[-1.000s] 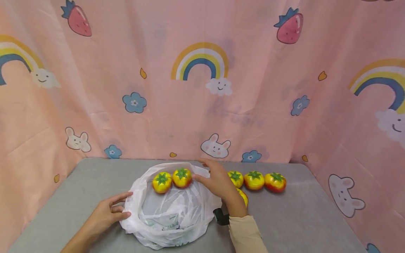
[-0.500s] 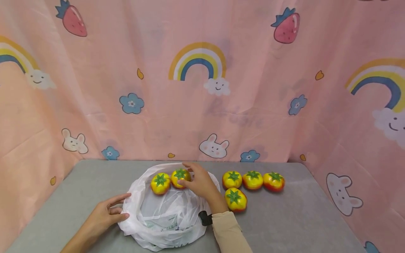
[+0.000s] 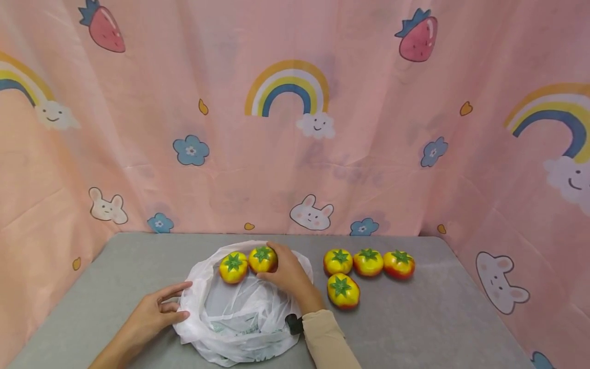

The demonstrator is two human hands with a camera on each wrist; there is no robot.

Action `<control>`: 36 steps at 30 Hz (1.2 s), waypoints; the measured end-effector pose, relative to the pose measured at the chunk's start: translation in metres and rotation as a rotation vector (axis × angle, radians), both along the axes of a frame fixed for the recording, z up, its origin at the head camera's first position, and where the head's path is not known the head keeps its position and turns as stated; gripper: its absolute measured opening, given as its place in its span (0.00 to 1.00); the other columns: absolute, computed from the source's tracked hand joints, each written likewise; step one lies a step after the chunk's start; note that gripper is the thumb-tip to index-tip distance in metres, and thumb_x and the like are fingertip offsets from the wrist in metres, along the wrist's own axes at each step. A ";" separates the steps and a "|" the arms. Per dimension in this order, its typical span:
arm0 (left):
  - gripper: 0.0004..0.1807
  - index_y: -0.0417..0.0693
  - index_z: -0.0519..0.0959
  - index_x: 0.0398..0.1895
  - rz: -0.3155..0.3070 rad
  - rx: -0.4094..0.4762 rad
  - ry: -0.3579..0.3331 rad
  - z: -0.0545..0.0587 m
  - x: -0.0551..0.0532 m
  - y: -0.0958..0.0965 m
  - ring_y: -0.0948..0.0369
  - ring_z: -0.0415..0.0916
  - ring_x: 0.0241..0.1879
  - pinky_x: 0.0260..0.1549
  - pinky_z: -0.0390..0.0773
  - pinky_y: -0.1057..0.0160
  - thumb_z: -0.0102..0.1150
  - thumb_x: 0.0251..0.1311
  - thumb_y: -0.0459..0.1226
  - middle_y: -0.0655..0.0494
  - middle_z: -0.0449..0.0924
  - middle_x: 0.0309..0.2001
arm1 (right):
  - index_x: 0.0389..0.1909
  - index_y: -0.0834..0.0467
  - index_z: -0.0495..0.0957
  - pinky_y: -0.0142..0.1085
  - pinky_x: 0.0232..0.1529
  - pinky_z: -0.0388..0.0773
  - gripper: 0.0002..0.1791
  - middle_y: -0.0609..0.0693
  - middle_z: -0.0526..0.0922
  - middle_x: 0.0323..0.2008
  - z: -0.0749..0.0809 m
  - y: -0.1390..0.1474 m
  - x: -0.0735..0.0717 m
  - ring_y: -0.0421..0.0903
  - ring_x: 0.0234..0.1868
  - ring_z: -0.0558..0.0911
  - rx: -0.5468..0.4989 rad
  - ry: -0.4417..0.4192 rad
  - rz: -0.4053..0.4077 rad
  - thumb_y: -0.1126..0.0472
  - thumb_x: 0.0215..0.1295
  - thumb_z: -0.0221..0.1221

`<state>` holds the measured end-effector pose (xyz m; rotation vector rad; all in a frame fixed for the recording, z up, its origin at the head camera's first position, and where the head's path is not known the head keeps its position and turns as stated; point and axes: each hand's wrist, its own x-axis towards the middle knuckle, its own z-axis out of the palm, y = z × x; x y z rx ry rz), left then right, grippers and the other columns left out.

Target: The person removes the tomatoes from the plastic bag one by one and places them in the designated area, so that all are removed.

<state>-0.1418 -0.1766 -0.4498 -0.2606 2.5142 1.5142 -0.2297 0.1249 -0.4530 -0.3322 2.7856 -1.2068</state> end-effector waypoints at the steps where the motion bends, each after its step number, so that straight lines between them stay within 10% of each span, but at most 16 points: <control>1: 0.36 0.49 0.74 0.67 -0.002 -0.007 -0.002 0.000 0.000 0.000 0.61 0.76 0.29 0.33 0.74 0.66 0.72 0.51 0.30 0.37 0.72 0.63 | 0.73 0.54 0.62 0.53 0.70 0.67 0.45 0.57 0.67 0.71 -0.001 0.000 0.001 0.57 0.70 0.69 -0.004 -0.002 0.000 0.52 0.56 0.72; 19: 0.36 0.48 0.73 0.68 -0.003 -0.023 -0.016 0.005 0.001 0.001 0.61 0.75 0.30 0.34 0.75 0.65 0.71 0.51 0.31 0.38 0.72 0.63 | 0.72 0.52 0.64 0.53 0.68 0.70 0.43 0.56 0.70 0.70 0.000 -0.001 0.005 0.56 0.68 0.72 -0.015 -0.011 -0.027 0.53 0.57 0.71; 36: 0.37 0.47 0.73 0.67 -0.003 -0.004 -0.002 0.003 0.003 0.002 0.61 0.76 0.31 0.34 0.75 0.65 0.72 0.51 0.30 0.38 0.72 0.63 | 0.71 0.51 0.66 0.49 0.60 0.78 0.42 0.55 0.72 0.68 0.018 0.012 0.049 0.53 0.61 0.77 -0.031 0.045 -0.024 0.53 0.55 0.73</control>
